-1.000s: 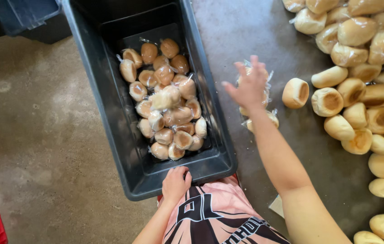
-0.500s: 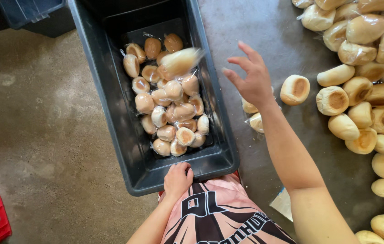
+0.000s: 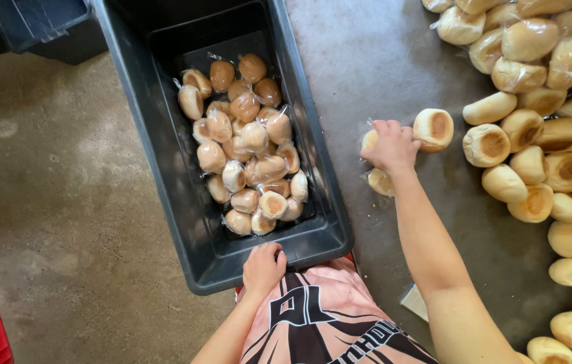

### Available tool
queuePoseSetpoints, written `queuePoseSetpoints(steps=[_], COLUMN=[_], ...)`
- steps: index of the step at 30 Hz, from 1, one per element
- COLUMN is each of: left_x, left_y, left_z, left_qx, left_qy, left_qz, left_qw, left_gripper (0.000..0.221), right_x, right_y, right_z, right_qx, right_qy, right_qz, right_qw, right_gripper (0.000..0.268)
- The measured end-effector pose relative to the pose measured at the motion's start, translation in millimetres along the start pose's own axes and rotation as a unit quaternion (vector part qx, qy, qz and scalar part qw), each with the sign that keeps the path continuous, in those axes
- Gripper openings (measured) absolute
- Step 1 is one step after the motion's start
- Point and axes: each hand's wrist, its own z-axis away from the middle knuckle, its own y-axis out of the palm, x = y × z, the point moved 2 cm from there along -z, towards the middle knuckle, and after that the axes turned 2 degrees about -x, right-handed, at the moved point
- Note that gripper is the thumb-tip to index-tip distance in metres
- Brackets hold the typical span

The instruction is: The person organizes and packs bread rolls into a bin by hand, arranging several bagged rolls in rows inside a black plastic bin.

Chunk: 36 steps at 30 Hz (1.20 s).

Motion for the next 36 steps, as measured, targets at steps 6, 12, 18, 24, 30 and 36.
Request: queuePoseSetpoints(steps=[6, 12, 18, 24, 30, 36], left_x=[-2, 0, 3, 4, 1, 1], left_y=[0, 1, 2, 6, 4, 4], left_z=[0, -1, 0, -1, -2, -2], left_qx=[0.011, 0.013, 0.004, 0.010, 0.028, 0.048], left_qy=[-0.021, -0.004, 0.009, 0.002, -0.014, -0.042], left_qz=[-0.008, -0.015, -0.002, -0.018, -0.022, -0.043], left_qw=[1.000, 1.000, 1.000, 1.000, 0.999, 0.997], left_gripper=[0.017, 0.017, 0.015, 0.015, 0.014, 0.016], right_x=[33, 80, -12, -41, 11, 111], right_y=[-43, -43, 0, 33, 35, 5], right_z=[22, 84, 98, 141, 126, 124], right_qx=[-0.080, -0.174, -0.245, -0.222, -0.010, 0.023], right_qy=[-0.128, -0.313, -0.062, -0.039, -0.006, -0.254], right_qz=[-0.419, -0.393, -0.289, -0.183, -0.603, -0.473], right_qw=[0.895, 0.847, 0.923, 0.957, 0.798, 0.843], right_gripper=[0.065, 0.031, 0.021, 0.077, 0.075, 0.083])
